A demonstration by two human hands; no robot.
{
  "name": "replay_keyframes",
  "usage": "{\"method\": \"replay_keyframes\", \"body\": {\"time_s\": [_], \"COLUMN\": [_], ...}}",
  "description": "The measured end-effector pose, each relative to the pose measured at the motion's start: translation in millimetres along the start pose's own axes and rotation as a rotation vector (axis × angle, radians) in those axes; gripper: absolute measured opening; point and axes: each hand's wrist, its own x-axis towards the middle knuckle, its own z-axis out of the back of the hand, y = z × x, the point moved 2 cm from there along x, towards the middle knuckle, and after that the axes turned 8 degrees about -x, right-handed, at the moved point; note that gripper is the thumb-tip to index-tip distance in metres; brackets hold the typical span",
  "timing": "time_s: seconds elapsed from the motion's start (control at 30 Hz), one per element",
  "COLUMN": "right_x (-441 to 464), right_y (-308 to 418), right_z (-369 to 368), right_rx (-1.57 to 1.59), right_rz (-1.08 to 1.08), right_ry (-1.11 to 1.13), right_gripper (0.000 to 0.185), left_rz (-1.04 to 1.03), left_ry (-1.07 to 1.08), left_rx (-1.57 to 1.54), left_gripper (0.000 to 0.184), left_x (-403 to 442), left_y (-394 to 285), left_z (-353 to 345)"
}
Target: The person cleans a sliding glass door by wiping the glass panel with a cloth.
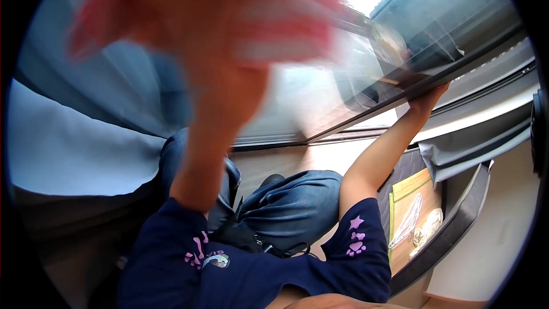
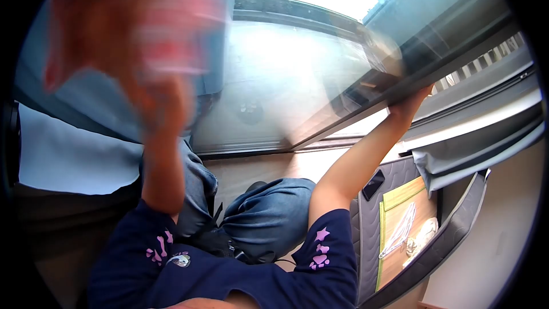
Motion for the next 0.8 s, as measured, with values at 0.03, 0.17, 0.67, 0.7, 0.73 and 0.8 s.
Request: {"method": "replay_keyframes", "body": {"time_s": [0.03, 0.17, 0.67, 0.7, 0.73, 0.8], "right_x": [5, 3, 57, 63, 73, 91], "right_y": [7, 11, 27, 27, 30, 28], "right_z": [-21, -178, -355, -362, -384, -424], "right_rx": [-0.044, -0.218, -0.459, -0.492, -0.524, -0.59], "right_rz": [0.02, 0.082, 0.172, 0.177, 0.184, 0.196], "right_ry": [-0.113, -0.551, -0.86, -0.886, -0.914, -0.976], "right_gripper": [0.068, 0.069, 0.065, 0.063, 0.061, 0.06], "left_rz": [0.222, 0.873, 0.356, 0.38, 0.362, -0.056], "left_ry": [0.039, -0.027, 0.455, 0.431, 0.448, -0.043], "left_rx": [0.004, -0.031, -0.482, -0.444, -0.312, 0.023], "left_gripper": [0.042, 0.028, 0.047, 0.047, 0.05, 0.06], "left_x": [-3, -5, 10, 10, 20, -7], "left_y": [28, 125, -65, -60, -51, 9], "left_z": [33, 132, 12, 14, 24, -14]}}
